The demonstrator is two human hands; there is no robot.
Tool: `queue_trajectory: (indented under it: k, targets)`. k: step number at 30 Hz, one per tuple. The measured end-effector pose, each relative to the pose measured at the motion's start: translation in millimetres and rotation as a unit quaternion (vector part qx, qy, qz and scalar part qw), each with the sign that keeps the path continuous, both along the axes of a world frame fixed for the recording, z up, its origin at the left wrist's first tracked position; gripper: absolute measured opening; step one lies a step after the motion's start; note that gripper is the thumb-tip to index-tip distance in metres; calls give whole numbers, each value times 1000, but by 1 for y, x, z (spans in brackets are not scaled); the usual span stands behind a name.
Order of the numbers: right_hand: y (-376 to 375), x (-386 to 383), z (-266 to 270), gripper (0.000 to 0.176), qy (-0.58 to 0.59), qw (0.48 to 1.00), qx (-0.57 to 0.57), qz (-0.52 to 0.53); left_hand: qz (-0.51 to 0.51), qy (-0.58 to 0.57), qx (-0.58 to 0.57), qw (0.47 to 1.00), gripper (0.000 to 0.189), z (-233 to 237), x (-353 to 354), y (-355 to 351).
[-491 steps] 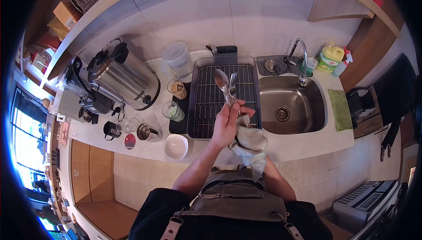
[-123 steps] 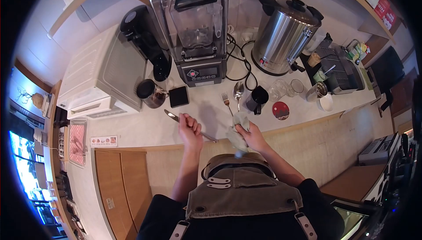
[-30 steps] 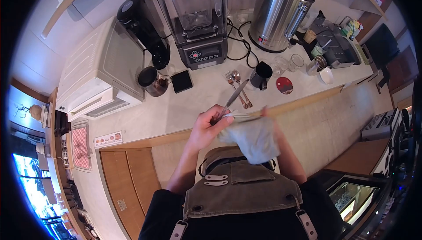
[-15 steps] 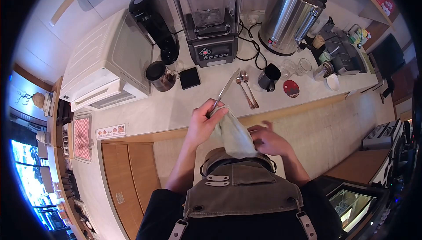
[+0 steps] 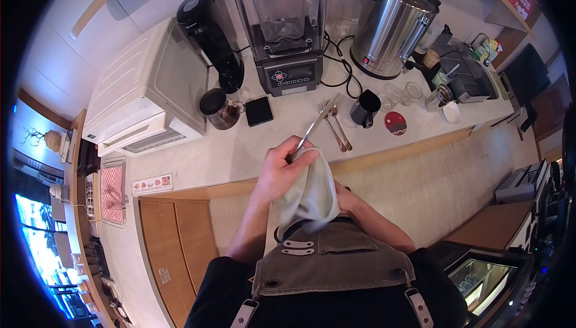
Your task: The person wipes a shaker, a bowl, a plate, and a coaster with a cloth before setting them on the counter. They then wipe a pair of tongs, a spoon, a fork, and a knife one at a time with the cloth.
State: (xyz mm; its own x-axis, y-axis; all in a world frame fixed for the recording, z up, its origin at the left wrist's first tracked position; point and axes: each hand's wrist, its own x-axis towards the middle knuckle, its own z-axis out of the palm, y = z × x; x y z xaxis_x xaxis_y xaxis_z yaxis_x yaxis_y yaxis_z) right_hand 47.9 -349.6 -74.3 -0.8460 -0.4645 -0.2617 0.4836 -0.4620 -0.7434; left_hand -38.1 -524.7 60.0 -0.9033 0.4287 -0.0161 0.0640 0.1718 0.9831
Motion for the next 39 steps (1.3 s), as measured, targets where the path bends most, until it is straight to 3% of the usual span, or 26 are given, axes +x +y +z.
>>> queue_trajectory:
  k: [3, 5, 6, 8, 9, 12, 13, 15, 16, 17, 18, 20, 21, 22, 24, 27, 28, 33, 36, 39]
  targets:
    - [19, 2, 23, 72, -15, 999, -6, 48, 30, 31, 37, 998, 18, -18, -11, -8]
    - [14, 0, 55, 71, -139, 981, -121, -54, 34, 26, -4, 999, 17, -15, -13, -14]
    - [10, -12, 62, 74, 169, 973, 159, -23, 34, 22, -25, 999, 17, -14, -12, -17]
    - [21, -7, 55, 74, 193, 964, 148, -111, 11, 23, 11, 1000, 21, -19, -12, -17]
    - [23, -13, 51, 72, 199, 965, 82, -152, -3, 24, 29, 999, 24, -21, -12, -17]
    - [35, -28, 42, 67, 213, 941, -84, -251, -31, -194, 161, 967, 31, -8, -6, -23]
    - [43, -29, 42, 66, 206, 931, -111, -281, -22, -182, 168, 969, 33, -6, -4, -22]
    - [62, -27, 36, 49, 267, 892, 94, -352, -10, -156, 175, 972, 35, -5, -1, -17]
    - [68, -34, 42, 38, 353, 810, 288, -369, -7, -141, 175, 974, 36, -5, 1, -14]
    - [61, -41, 60, 30, 465, 659, 441, -393, -9, -124, 167, 978, 34, -7, 2, -12]
    - [53, -47, 78, 27, 523, 453, 568, -446, -13, -106, 160, 981, 33, -8, 4, -9]
    - [38, -53, 63, 24, 402, 744, 401, -353, -38, -102, 95, 990, 31, -11, 10, 3]
    - [31, -54, 57, 22, 411, 756, 388, -329, -59, -98, 56, 992, 30, -13, 12, 10]
    - [24, -55, 57, 20, 419, 769, 375, -306, -64, -10, -5, 998, 24, -22, 15, 20]
    - [16, -58, 75, 26, 573, 553, 532, -286, -23, 66, -45, 997, 21, -35, 18, 35]
    - [9, -60, 62, 18, 359, 812, 344, -306, 10, 125, -77, 989, 17, -34, 21, 40]
    - [9, -61, 65, 16, 337, 834, 305, -314, 17, 143, -73, 987, 16, -37, 23, 41]
    - [12, -69, 107, 16, 214, 904, 117, -351, 13, 121, -121, 985, 15, -26, 31, 36]
    - [14, -83, 114, 16, 129, 899, 58, -415, 9, 110, -146, 983, 15, -20, 32, 33]
    - [20, -95, 123, 12, 180, 870, -4, -459, 10, 102, -127, 987, 20, -19, 36, 29]
